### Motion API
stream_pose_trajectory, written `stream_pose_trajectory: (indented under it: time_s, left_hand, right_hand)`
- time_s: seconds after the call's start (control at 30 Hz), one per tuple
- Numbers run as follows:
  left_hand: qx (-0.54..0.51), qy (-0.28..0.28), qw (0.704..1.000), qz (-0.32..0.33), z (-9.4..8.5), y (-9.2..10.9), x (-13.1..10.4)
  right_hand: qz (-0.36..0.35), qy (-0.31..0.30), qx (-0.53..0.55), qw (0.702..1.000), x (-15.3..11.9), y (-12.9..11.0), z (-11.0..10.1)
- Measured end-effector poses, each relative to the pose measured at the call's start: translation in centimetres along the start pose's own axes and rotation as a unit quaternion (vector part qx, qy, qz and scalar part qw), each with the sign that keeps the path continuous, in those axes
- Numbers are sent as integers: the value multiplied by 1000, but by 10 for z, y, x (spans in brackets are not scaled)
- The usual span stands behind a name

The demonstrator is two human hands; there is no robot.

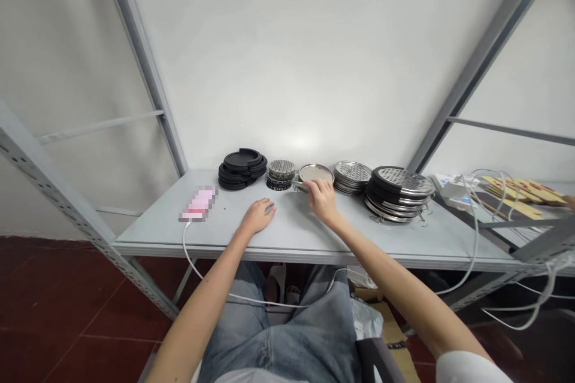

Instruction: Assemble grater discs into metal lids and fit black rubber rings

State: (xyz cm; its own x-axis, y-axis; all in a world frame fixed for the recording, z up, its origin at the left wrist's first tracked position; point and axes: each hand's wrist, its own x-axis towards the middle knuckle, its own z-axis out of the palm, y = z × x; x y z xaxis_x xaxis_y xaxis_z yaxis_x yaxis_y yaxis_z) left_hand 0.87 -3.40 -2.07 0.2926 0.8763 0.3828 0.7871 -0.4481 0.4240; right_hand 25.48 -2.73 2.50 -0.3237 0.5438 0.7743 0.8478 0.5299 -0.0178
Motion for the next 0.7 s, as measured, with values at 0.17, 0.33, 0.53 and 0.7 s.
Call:
stream_pose_trajectory:
  time_s: [0.17, 0.33, 0.53, 0.7]
  left_hand:
    - [-41, 80, 996, -21, 0, -7, 3]
    - [-83, 150, 977, -123, 1, -15, 8]
    - [-69, 110, 989, -69, 1, -10, 5]
    - [-24, 42, 999, 2, -3, 0, 0]
  right_hand:
    - [-129, -14, 33, 991, -24, -29, 10]
    - [-159, -40, 74, 984, -36, -34, 14]
    - [-88, -90, 156, 980, -41, -25, 6]
    - [67, -68, 221, 971, -44, -14, 14]
